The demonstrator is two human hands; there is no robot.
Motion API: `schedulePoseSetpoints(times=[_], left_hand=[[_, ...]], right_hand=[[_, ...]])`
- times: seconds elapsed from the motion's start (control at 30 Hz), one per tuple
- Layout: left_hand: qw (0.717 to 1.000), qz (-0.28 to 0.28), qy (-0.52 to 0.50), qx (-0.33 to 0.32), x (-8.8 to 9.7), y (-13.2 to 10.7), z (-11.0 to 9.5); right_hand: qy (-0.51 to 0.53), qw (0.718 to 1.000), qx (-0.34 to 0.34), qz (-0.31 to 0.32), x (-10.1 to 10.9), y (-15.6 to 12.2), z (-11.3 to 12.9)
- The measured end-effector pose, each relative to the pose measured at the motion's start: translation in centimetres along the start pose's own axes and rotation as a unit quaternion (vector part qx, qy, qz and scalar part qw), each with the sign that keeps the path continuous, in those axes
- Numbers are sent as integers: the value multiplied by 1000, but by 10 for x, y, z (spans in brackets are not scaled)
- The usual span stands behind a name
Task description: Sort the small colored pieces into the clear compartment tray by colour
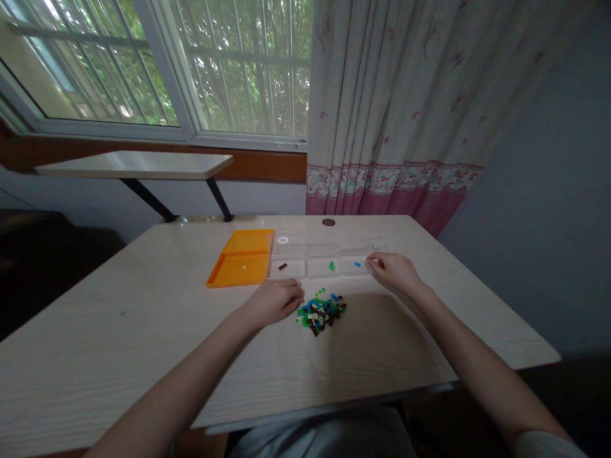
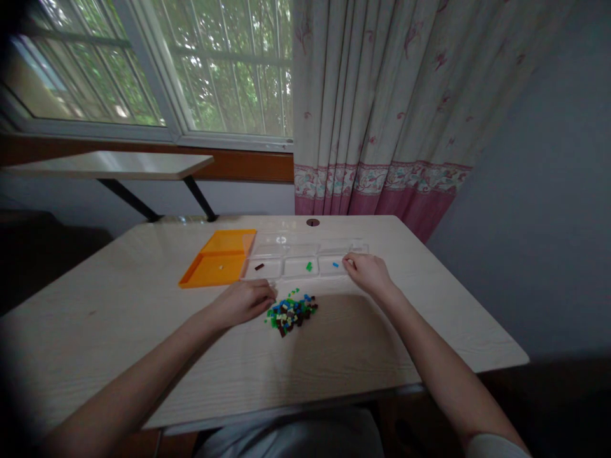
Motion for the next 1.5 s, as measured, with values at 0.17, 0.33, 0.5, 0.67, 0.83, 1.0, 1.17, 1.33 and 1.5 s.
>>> schedulePoseSetpoints(times=[0.17, 0.33, 0.5, 0.67, 0.83, 1.0, 1.17, 1.33, 1.5], left_hand=[[1000, -4, -10, -6, 0, 1, -1], [1000, -5, -13, -8, 0, 1, -2], [1000, -10, -26, -2, 1, 2, -3], [999, -14, -40, -2, 2, 2, -4], [996, -15, -86, 4, 2, 3, -4], [971, -70, -220, 61, 6, 10, -4], [929, -96, -338, 118, -7, 16, -5], [880, -82, -438, 165, -23, 18, -3], [877, -81, -444, 166, -20, 19, -5]], right_hand=[[52, 996, 74, 23, -3, -11, 47], [112, 979, 168, 5, -8, -28, 83], [137, 968, 210, -7, -11, -37, 96], [143, 968, 207, -8, -7, -37, 98], [165, 963, 212, -2, -10, -38, 101], [172, 958, 229, -18, -11, -41, 113], [158, 952, 251, -80, -7, -46, 124], [165, 943, 261, -124, -6, -48, 124], [176, 938, 271, -125, -5, -49, 124]])
Point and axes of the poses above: each hand's wrist, its own y-axis towards the middle knuckle, its own x-axis out of the back of the hand, z = x × y, the point moved 7 cm from there along y, towards the middle knuckle, and after that the axes turned 4 degrees about -z, right-handed, at the moved point
